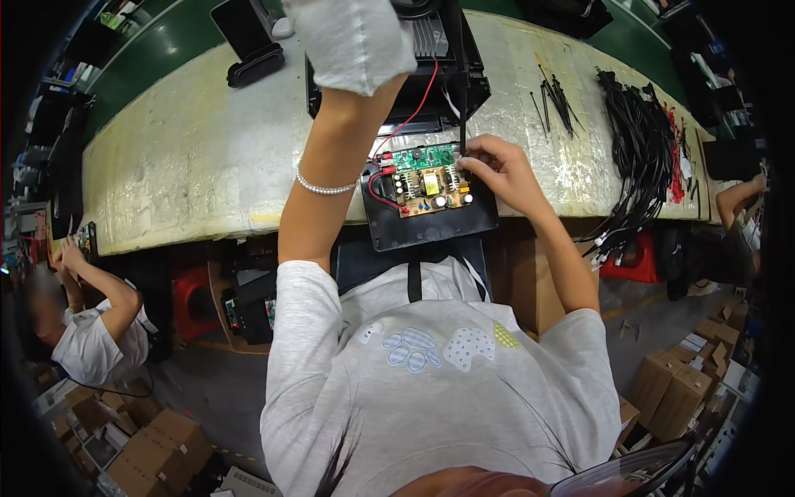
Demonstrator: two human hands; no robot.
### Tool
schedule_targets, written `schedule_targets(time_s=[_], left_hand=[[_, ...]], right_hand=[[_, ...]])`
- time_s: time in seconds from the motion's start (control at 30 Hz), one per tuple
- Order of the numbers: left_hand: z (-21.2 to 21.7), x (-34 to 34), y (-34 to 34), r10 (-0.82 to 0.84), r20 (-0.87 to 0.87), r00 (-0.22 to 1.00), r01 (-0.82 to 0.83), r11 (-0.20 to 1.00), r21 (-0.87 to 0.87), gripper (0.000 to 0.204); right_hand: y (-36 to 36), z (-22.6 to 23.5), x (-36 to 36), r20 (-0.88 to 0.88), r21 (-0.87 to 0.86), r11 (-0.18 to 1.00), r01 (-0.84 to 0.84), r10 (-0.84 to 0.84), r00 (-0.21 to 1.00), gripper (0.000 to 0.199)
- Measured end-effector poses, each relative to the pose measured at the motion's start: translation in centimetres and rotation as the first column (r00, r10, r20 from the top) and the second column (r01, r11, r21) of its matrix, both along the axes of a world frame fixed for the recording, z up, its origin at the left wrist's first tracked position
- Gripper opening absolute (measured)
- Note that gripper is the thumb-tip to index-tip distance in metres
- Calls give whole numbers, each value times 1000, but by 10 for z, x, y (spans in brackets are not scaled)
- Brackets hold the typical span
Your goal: Connecting wires to circuit boards and fitting components into plastic housings on an assembly line.
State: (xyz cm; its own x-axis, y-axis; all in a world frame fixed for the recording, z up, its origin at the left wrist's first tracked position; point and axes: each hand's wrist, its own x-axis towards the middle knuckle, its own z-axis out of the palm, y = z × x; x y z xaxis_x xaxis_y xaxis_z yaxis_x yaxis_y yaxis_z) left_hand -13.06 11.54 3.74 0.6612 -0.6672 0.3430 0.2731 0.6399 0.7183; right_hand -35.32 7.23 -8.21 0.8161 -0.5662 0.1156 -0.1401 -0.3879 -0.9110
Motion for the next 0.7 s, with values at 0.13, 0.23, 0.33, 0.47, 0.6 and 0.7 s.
schedule_targets(time_s=[0.13, 0.23, 0.33, 0.47, 0.6, 0.7], left_hand=[[-12, 5, 3, -26, -5, 1000, 26, 995, 92, 30], [-7, 6, 4, -75, 4, 997, 75, 992, 105, 32], [-9, 27, 3, -130, 9, 992, 128, 985, 119, 34], [-19, 83, -51, -126, 17, 992, 121, 976, 182, 37], [-3, 18, -4, -109, 527, 843, -222, 822, 525, 65], [-31, -29, 29, 3, 751, 660, -462, 791, 402, 58]], right_hand=[[-7, 3, -3, -115, -129, 985, -119, 104, 988, 11], [0, -5, -10, -42, -104, 992, -72, 68, 997, 11], [-8, -8, -12, -71, -60, 993, -105, 101, 992, 13], [-51, 13, -15, -109, -164, 985, -57, 40, 993, 23], [-119, -1, -40, -232, -704, 686, 183, -466, 854, 26], [-130, -8, -33, -383, -572, 802, 171, -446, 809, 25]])
